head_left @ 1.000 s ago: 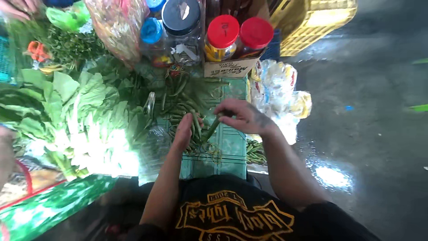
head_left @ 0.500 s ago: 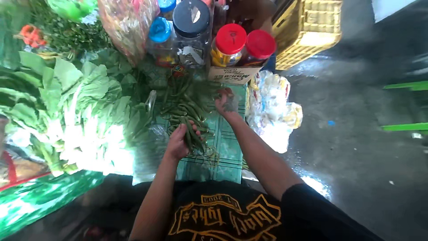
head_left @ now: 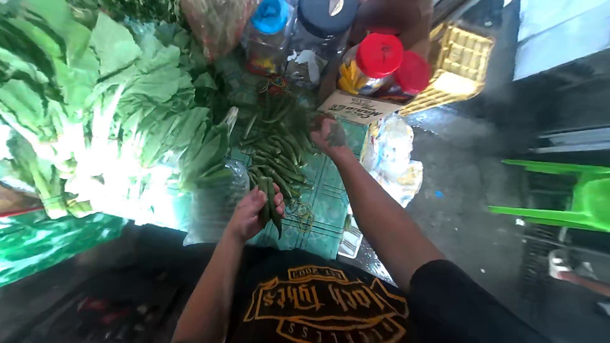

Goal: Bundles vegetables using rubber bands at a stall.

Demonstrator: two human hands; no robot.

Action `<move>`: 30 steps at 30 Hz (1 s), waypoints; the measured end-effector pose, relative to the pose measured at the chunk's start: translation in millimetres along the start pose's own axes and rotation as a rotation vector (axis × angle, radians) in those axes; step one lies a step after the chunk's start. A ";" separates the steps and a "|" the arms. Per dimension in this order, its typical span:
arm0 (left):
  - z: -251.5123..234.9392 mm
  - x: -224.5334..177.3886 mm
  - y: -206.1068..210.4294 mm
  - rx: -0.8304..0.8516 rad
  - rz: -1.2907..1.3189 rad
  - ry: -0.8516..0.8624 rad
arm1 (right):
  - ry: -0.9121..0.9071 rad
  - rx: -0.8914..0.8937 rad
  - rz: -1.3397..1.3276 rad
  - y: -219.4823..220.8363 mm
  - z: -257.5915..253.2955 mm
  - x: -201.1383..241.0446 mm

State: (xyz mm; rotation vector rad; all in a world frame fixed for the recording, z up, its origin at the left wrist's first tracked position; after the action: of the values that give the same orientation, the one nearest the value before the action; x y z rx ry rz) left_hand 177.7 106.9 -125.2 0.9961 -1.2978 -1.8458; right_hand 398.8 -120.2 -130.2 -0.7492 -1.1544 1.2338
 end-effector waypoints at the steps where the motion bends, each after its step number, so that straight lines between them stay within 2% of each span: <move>1: 4.5 2.3 -2.9 0.018 0.013 -0.015 | -0.059 -0.051 0.005 -2.3 3.2 9.7; 3: 11.7 6.1 -8.2 0.041 0.018 -0.031 | -0.204 -0.078 0.009 -2.9 4.3 33.3; 6: 18.6 7.0 -15.2 0.028 0.009 -0.050 | -0.381 0.045 0.059 4.4 1.3 79.5; 9: 23.6 3.9 -17.9 0.050 0.021 -0.052 | -0.402 0.153 0.271 26.9 -2.9 121.5; 12: 25.9 1.1 -16.2 0.086 0.050 -0.040 | -0.426 0.095 0.426 54.4 -7.4 137.2; 16: 20.8 -6.4 -10.6 0.066 0.022 0.018 | -0.377 -0.006 0.511 55.8 -11.3 143.0; 20: 9.7 -17.4 2.2 -0.216 -0.170 0.153 | -0.248 -0.067 0.273 10.0 22.5 136.4; 23: -10.0 -20.6 5.1 -0.252 -0.209 0.241 | -0.210 -0.073 -0.109 -31.9 95.1 119.4; 26: -27.8 -16.5 14.7 -0.253 -0.250 0.239 | -0.167 -0.115 -0.236 -23.8 159.4 103.4; 30: -48.1 -1.5 23.6 -0.166 -0.432 0.169 | -0.106 -0.277 -0.239 3.2 193.0 89.5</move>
State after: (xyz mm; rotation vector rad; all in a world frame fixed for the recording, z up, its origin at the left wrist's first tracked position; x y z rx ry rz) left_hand 222.3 79.8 -112.8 1.3877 -0.8590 -2.0891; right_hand 209.6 -60.5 -53.5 -0.7314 -1.4776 0.9334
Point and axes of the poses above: each hand's wrist, its own z-axis away from the middle knuckle, its own y-axis out of the palm, x = y × z, the point moved 2 cm from there along -z, towards the middle knuckle, and after that the axes turned 11 degrees about z, right-handed, at the moved point
